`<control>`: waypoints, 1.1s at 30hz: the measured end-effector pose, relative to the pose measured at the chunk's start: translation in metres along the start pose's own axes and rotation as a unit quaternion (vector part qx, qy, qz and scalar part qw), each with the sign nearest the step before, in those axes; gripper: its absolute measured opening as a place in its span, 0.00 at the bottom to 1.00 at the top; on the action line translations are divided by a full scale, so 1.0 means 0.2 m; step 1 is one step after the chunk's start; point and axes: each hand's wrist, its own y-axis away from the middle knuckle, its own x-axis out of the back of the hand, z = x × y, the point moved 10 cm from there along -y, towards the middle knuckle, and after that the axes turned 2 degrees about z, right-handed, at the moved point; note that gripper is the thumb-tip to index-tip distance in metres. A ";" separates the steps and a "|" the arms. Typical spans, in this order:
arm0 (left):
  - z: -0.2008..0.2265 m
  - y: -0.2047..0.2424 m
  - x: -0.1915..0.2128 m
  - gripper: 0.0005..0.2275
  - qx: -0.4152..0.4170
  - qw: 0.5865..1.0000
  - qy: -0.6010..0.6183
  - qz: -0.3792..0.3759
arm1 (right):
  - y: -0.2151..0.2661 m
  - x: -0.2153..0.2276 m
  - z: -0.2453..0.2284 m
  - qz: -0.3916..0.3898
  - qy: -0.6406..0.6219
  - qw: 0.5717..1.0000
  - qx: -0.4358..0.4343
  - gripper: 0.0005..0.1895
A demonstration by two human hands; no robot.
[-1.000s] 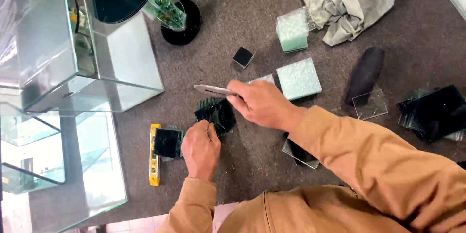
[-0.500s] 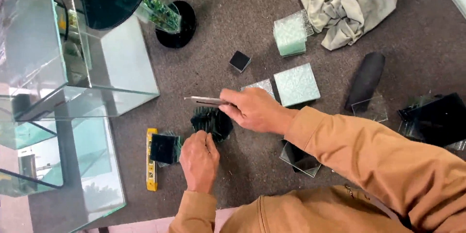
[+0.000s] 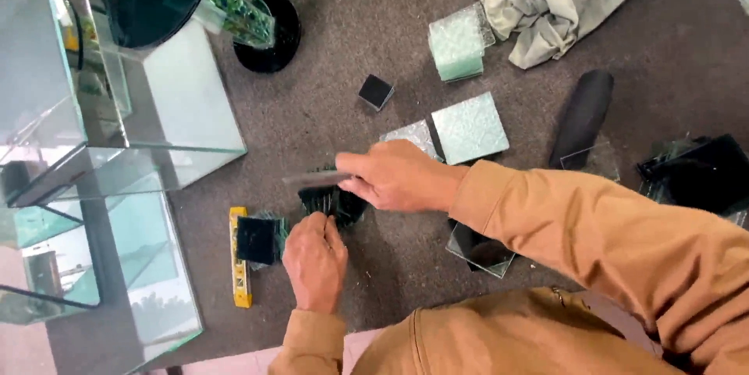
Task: The person uses a utility knife to score and snap small square glass tiles on a workbench. They repeatedly align the knife along tile edges, apply pressure to create a score line, and then break the tiles into smaller pieces. The process is repeated for multiple tiles throughout the clip.
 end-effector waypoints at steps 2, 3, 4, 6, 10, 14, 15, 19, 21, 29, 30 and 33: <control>0.02 -0.02 -0.01 0.14 -0.012 1.000 0.001 0.001 | 0.05 -0.21 0.07 -0.219 0.113 0.969 -0.006 0.16; 0.02 -0.03 -0.02 0.14 -0.016 1.000 0.007 0.005 | 0.06 -0.20 0.08 -0.216 0.121 0.969 -0.008 0.16; 0.01 -0.03 -0.04 0.15 -0.004 1.000 0.008 0.002 | 0.04 -0.11 0.09 -0.127 0.058 0.990 -0.027 0.15; -0.02 0.00 -0.04 0.17 0.021 1.000 0.003 -0.006 | 0.03 -0.04 0.07 -0.047 -0.016 0.998 -0.042 0.13; 0.00 -0.01 0.00 0.16 -0.015 1.000 0.008 0.009 | 0.06 -0.16 0.10 -0.169 0.049 0.982 -0.069 0.13; 0.03 -0.01 0.00 0.15 -0.017 1.000 0.012 0.017 | 0.03 -0.12 0.07 -0.170 0.010 0.984 -0.058 0.11; 0.02 0.00 0.01 0.15 -0.021 1.000 0.011 0.016 | 0.03 -0.14 0.08 -0.166 0.009 0.984 -0.059 0.11; 0.01 -0.01 -0.04 0.17 -0.008 1.000 0.008 0.001 | 0.02 -0.08 0.11 -0.157 0.037 0.986 -0.044 0.14; 0.00 0.02 -0.02 0.17 -0.009 1.000 0.006 0.008 | 0.02 -0.07 0.11 -0.121 -0.025 0.990 -0.061 0.10; 0.01 0.01 -0.07 0.14 -0.004 1.000 -0.001 -0.004 | 0.12 -0.22 0.08 -0.306 0.106 0.945 -0.037 0.18; 0.01 0.02 -0.05 0.14 -0.008 1.000 0.000 -0.002 | 0.14 -0.25 0.09 -0.303 0.109 0.946 -0.038 0.18; -0.01 0.03 -0.06 0.16 0.024 1.000 -0.010 -0.017 | 0.06 -0.08 0.07 -0.082 -0.039 0.995 -0.035 0.15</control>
